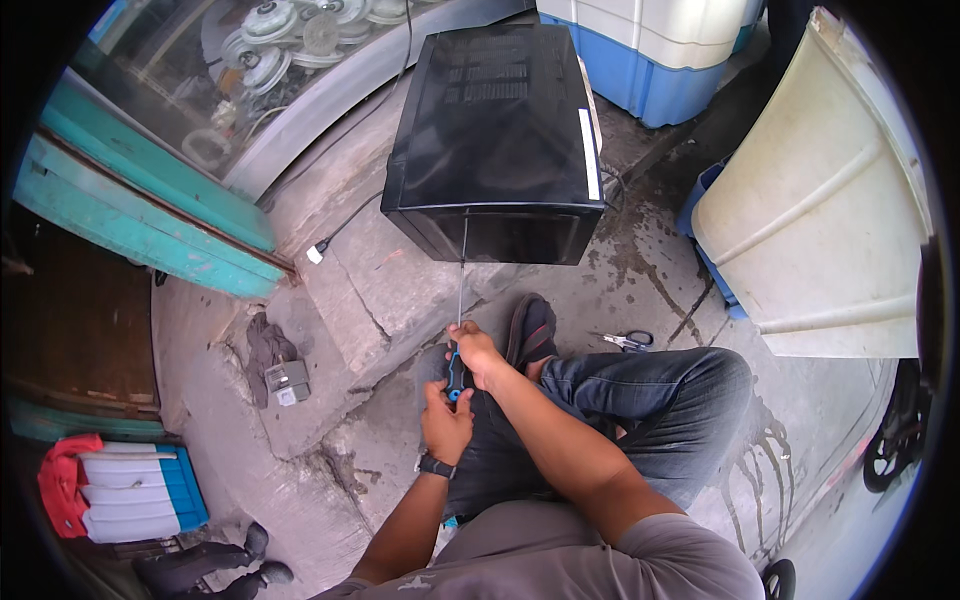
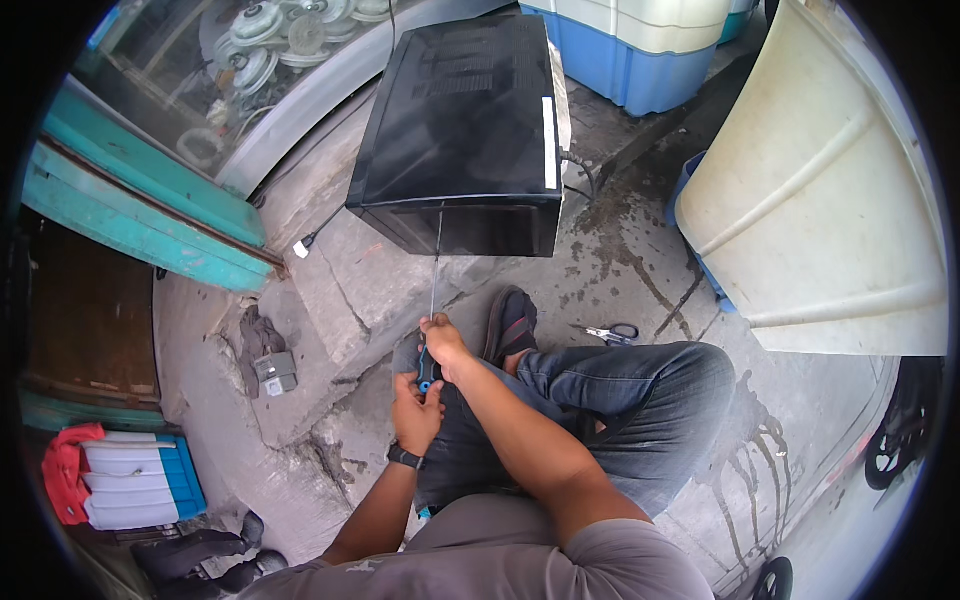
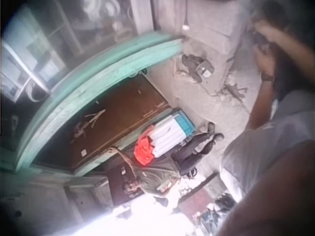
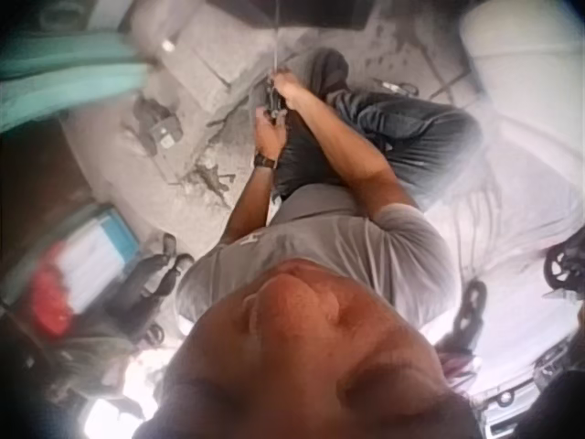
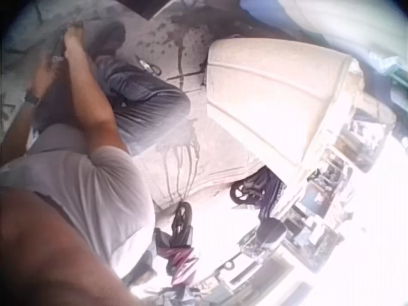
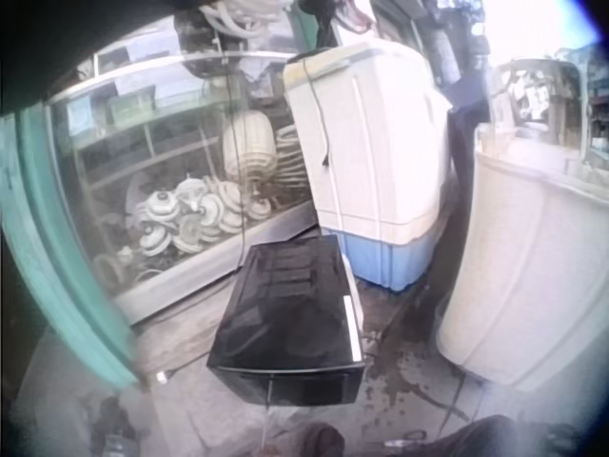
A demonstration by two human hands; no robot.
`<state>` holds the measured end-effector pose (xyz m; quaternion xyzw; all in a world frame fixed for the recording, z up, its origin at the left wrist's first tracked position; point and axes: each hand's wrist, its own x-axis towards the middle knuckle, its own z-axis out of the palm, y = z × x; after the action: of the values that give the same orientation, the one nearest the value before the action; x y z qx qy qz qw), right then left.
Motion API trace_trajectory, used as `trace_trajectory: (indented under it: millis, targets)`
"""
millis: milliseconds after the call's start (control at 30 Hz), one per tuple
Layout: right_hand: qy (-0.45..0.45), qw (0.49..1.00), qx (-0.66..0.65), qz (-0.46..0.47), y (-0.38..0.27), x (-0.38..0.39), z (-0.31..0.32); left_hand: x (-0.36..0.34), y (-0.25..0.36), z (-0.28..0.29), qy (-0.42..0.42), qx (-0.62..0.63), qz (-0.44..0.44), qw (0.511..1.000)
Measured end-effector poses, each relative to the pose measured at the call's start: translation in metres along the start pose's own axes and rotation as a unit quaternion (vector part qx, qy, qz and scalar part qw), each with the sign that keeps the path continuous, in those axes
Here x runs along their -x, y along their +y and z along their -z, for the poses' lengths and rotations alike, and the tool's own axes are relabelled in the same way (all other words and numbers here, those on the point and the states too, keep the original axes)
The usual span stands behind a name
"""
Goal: The person unscrews the back panel of a microwave using a screwdriver, removes a component from the top, and wipes the exterior with a cloth.
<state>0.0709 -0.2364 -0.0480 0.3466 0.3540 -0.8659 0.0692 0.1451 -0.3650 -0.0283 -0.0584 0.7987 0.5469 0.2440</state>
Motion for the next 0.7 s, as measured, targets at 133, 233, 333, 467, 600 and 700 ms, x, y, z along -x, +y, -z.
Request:
trace_trajectory:
  millis: [133, 233, 333, 467, 600, 700]
  targets:
    - [-0.109, 0.983, -0.119, -0.084, -0.009, -0.008, 0.026, 0.005, -0.001, -0.009, 0.067, -0.248, -0.259, 0.931]
    - [-0.300, 0.877, -0.339, -0.160, -0.002, -0.018, 0.042, 0.007, 0.015, -0.002, -0.035, 0.049, -0.110, 0.992]
    - [-0.340, 0.862, -0.358, -0.116, 0.006, -0.018, 0.024, -0.002, 0.014, 0.013, -0.122, 0.361, 0.101, 0.919]
    - [-0.016, 1.000, 0.004, 0.000, 0.002, -0.001, 0.007, 0.002, 0.018, 0.008, 0.120, -0.313, -0.285, 0.898]
    - [-0.002, 0.999, 0.052, 0.005, 0.000, -0.011, 0.008, -0.002, 0.014, 0.012, 0.139, -0.364, -0.335, 0.858]
    - [-0.041, 0.995, -0.089, -0.003, 0.004, -0.020, 0.009, 0.005, 0.034, 0.014, 0.137, -0.327, -0.405, 0.843]
